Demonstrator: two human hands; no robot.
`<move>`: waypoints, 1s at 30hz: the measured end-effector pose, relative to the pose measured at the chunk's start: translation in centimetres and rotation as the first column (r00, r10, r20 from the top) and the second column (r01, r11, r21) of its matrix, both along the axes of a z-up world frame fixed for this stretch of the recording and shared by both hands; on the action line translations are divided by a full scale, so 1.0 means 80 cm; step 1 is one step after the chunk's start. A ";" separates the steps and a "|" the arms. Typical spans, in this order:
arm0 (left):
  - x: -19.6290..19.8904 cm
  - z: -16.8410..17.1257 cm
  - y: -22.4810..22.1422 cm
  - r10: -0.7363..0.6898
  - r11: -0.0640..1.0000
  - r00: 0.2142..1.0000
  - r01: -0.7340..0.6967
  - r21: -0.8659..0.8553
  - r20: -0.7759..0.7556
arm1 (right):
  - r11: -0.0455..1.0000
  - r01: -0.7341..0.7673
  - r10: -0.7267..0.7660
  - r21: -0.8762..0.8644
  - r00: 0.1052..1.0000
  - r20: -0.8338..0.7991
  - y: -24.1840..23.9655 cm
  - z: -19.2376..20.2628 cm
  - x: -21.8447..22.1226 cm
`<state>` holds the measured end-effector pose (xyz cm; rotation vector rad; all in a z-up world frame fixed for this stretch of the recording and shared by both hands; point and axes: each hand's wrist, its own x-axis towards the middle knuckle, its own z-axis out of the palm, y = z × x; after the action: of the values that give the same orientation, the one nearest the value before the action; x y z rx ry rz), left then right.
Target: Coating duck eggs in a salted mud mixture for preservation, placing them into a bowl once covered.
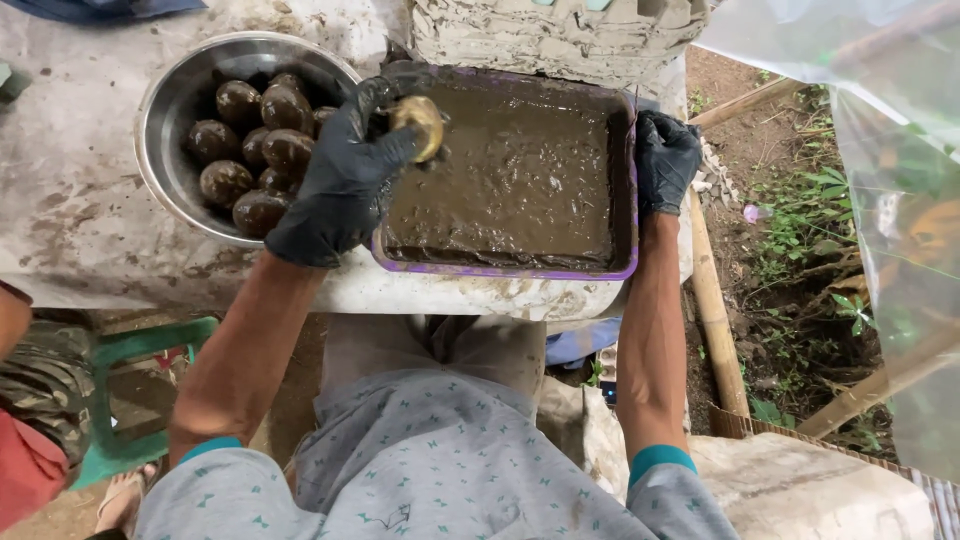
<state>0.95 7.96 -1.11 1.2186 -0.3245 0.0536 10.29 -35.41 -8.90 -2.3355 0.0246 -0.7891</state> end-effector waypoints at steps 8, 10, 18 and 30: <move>-0.018 0.024 -0.022 0.008 0.999 0.966 -0.016 -0.029 -0.259 | 1.000 -0.021 0.021 0.010 1.000 0.015 -0.001 0.000 -0.001; -0.018 0.033 -0.026 -0.019 0.992 0.980 0.043 0.118 -0.199 | 1.000 -0.026 0.026 -0.010 0.999 0.020 0.004 0.006 -0.004; -0.021 -0.054 -0.076 -0.024 0.455 0.988 -0.127 0.881 0.155 | 0.998 0.067 -0.068 -0.016 0.994 -0.080 0.003 0.004 -0.004; -0.066 0.003 -0.136 -0.113 0.479 0.978 -0.102 0.872 0.176 | 0.999 0.050 -0.051 -0.023 0.997 -0.062 -0.001 -0.004 -0.001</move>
<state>-4.34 -2.91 -0.87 2.2829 -0.5840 0.0036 10.19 -35.51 -9.18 -2.3874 0.1030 -0.7438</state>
